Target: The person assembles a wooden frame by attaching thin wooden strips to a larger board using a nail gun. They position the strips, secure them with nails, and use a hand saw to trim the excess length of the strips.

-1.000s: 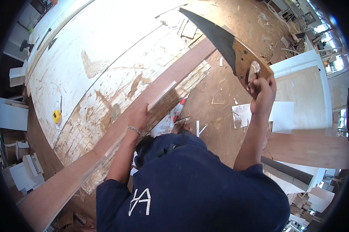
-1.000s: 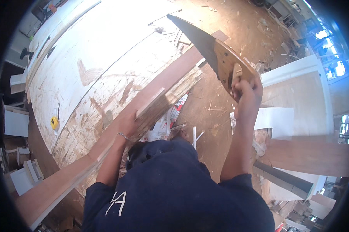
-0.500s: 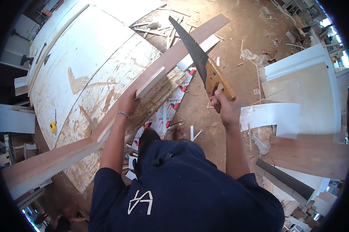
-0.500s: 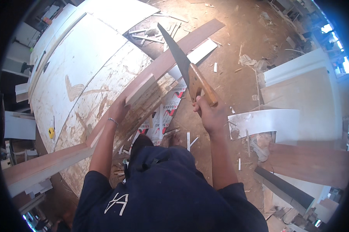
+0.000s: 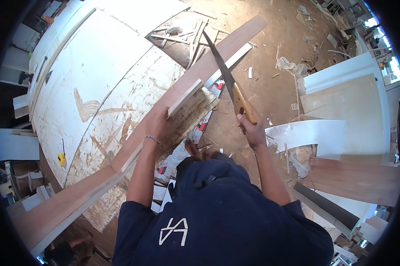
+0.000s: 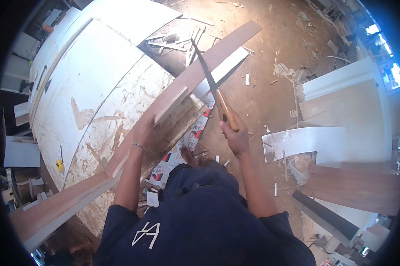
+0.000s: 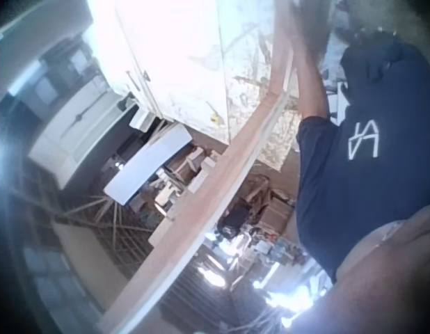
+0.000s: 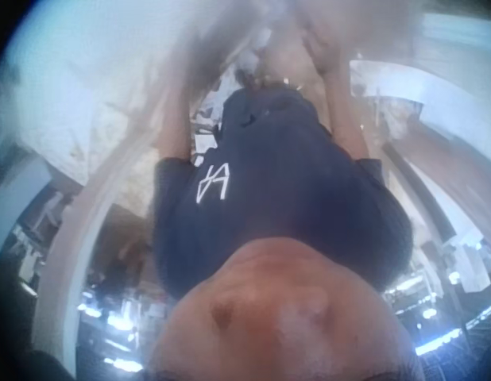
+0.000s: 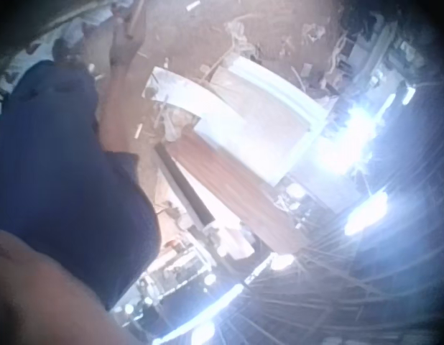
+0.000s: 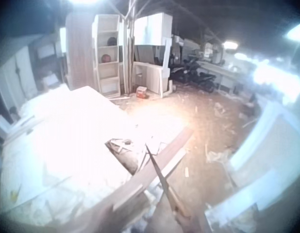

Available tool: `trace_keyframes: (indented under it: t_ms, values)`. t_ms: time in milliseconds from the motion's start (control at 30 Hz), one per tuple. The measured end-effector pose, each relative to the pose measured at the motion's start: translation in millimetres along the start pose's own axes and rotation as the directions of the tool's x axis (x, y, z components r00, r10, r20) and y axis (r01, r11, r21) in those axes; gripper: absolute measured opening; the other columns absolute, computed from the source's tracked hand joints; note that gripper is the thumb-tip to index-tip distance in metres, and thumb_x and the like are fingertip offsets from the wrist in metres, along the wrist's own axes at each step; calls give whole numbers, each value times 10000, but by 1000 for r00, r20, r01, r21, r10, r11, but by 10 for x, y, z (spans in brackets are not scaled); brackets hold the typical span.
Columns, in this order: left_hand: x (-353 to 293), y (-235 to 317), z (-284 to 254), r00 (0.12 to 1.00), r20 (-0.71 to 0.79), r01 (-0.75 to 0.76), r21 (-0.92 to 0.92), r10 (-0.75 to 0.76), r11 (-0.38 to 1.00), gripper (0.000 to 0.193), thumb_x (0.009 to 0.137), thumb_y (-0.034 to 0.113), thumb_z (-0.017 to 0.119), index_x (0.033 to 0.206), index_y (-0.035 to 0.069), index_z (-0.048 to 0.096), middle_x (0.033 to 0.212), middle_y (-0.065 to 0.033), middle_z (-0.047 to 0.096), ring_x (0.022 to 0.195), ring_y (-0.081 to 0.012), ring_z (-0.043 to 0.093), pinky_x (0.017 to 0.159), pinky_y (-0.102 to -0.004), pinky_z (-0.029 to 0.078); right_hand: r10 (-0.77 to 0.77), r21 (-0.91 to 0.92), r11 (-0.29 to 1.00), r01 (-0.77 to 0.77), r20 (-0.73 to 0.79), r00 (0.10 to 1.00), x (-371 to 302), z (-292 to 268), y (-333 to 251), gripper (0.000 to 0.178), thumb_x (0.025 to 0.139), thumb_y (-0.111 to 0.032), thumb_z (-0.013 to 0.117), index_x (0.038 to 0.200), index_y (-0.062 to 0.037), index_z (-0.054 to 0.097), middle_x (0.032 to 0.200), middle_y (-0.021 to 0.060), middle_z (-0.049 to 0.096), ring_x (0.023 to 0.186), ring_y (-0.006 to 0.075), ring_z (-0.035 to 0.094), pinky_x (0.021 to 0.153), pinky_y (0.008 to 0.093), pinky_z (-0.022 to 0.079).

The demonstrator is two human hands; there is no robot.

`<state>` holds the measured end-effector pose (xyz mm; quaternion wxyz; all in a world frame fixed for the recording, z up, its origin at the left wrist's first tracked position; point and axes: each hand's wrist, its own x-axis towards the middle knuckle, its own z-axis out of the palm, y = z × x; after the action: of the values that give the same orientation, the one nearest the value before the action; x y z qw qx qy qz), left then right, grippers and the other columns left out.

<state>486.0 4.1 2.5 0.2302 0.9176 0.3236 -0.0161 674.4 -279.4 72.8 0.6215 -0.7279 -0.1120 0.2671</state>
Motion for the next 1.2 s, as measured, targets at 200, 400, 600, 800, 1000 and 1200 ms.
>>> trace_keyframes:
  t_ms: [200, 400, 600, 800, 1000, 1200]
  values:
    - [76, 66, 32, 999, -36, -14, -40, 13, 999, 341, 873, 250, 718, 1172, 88, 688, 930, -181, 726, 900, -385, 699, 797, -496, 549, -99, -195, 975, 106, 48, 994, 311, 7, 101, 461, 956, -106, 665, 1402, -11, 598, 832, 29, 664, 697, 85, 608, 610, 235, 479]
    - [276, 204, 6, 999, -22, -27, 27, 28, 999, 346, 875, 249, 723, 1176, 81, 686, 921, -168, 725, 906, -384, 695, 805, -495, 547, -268, -230, 925, 303, 168, 949, 685, -16, 322, 502, 953, -84, 647, 1444, -14, 573, 1292, 179, 681, 1162, 216, 656, 995, 345, 508]
    - [516, 318, 142, 994, -110, -13, -46, 8, 999, 393, 872, 233, 741, 1225, 76, 674, 939, -153, 730, 932, -381, 691, 830, -482, 548, -233, -162, 946, 281, 267, 935, 1013, -143, 518, 523, 959, -87, 651, 1471, -44, 554, 1346, 173, 672, 1222, 219, 653, 1021, 340, 503]
    - [1090, 895, 259, 998, -16, 57, 61, -57, 997, 408, 843, 209, 777, 1211, 70, 667, 953, -178, 730, 956, -389, 693, 838, -489, 547, -157, -162, 960, 228, 363, 919, 1112, -90, 645, 551, 958, -90, 651, 1497, -129, 545, 1357, 197, 665, 1233, 268, 664, 1020, 344, 504]
    - [1165, 1062, 186, 992, 48, 109, 151, -117, 983, 391, 841, 279, 791, 1129, 36, 689, 953, -201, 729, 944, -391, 697, 833, -489, 551, -222, -148, 948, 283, 329, 918, 1100, -75, 783, 634, 890, -62, 650, 1504, -170, 537, 1248, 242, 691, 1059, 380, 717, 893, 406, 557]
    - [1179, 980, 254, 995, 40, 90, 103, -95, 991, 423, 867, 288, 775, 1190, 28, 693, 1149, -178, 710, 1028, -373, 687, 902, -465, 548, -138, -181, 959, 216, 367, 920, 1095, -170, 776, 638, 876, -59, 643, 1497, -167, 542, 1240, 231, 697, 1047, 387, 717, 877, 414, 565]
